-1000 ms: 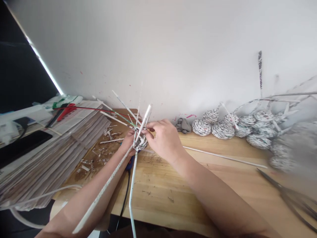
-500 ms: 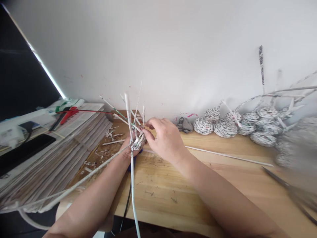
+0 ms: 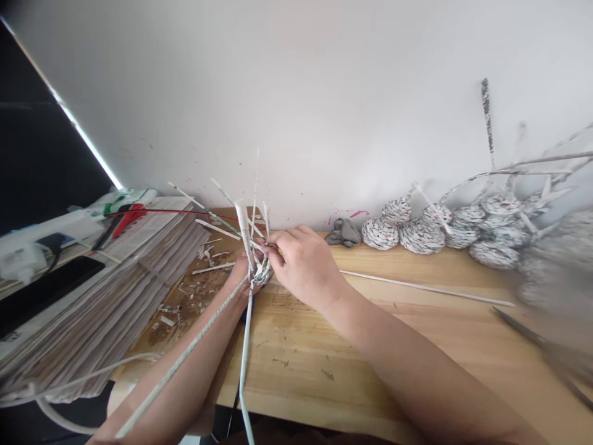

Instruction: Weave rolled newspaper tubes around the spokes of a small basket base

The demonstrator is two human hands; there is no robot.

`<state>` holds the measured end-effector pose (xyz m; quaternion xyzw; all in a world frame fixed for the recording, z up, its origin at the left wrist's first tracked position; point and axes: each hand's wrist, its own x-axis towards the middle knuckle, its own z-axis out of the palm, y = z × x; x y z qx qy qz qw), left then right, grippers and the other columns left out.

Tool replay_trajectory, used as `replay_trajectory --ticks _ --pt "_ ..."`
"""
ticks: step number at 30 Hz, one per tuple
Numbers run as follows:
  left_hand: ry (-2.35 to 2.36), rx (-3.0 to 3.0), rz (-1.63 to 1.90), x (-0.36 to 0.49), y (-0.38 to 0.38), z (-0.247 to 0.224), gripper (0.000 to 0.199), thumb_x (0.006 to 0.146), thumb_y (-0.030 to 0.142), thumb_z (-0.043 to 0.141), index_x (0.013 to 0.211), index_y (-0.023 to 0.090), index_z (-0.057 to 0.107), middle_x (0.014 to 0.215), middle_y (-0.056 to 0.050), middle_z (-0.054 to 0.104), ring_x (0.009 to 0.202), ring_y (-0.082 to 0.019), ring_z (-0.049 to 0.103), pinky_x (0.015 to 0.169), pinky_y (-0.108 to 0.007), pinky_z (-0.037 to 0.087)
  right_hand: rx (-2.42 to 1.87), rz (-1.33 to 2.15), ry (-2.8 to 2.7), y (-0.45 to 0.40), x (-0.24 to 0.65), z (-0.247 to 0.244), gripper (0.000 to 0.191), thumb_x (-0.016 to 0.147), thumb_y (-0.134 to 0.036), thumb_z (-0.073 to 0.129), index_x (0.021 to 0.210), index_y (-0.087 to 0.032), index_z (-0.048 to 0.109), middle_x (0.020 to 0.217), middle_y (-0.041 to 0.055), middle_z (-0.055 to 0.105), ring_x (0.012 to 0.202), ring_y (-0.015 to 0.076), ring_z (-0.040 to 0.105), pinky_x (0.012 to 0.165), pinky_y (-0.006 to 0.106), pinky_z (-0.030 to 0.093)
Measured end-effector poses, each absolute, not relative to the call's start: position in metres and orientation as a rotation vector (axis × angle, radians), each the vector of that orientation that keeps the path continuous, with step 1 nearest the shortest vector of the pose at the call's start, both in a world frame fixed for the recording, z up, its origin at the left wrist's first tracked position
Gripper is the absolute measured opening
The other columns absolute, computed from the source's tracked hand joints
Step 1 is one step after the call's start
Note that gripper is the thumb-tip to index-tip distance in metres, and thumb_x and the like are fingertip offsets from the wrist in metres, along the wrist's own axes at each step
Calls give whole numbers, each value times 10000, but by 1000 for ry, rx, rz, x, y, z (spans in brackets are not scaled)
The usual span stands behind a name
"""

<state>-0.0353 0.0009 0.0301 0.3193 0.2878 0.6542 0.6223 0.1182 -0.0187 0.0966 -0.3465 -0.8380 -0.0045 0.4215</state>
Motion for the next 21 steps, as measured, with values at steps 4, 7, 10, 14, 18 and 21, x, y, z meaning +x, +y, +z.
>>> replay_trajectory --ticks 4,7,10,14,18,21 --pt "732 709 1523 -34 0 32 273 546 140 840 706 159 619 555 35 615 466 -98 549 466 -190 426 -890 -35 -2088 -18 117 94 124 883 -182 577 886 -194 700 832 58 723 806 212 619 775 331 482" --pt "693 725 1494 -35 0 30 202 625 155 805 695 153 616 552 32 598 471 -95 547 478 -194 429 -853 9 -2073 -17 116 93 139 871 -158 571 896 -185 705 847 59 729 812 208 630 790 332 491" --pt "657 714 1409 -38 1 27 151 705 197 761 699 141 621 576 16 597 495 -100 564 488 -197 439 -782 152 -2095 -14 119 95 215 858 -120 571 1012 -193 702 937 53 740 863 192 653 820 316 505" --pt "631 706 1313 -42 2 25 201 684 256 784 726 140 626 563 7 589 478 -110 561 450 -197 438 -756 207 -2143 -9 122 98 233 856 -112 582 1033 -192 713 956 65 746 883 195 669 829 324 510" --pt "656 716 1256 -43 2 24 279 635 297 825 698 133 608 579 -12 612 496 -122 586 437 -190 454 -758 191 -2175 -5 125 99 181 891 -156 574 972 -192 732 929 61 756 850 187 683 810 318 513" --pt "674 712 1205 -44 2 26 275 654 301 811 707 129 604 598 -25 620 524 -137 614 429 -189 460 -724 217 -2218 -2 129 100 196 902 -151 559 982 -193 733 954 59 761 871 185 695 819 315 516"
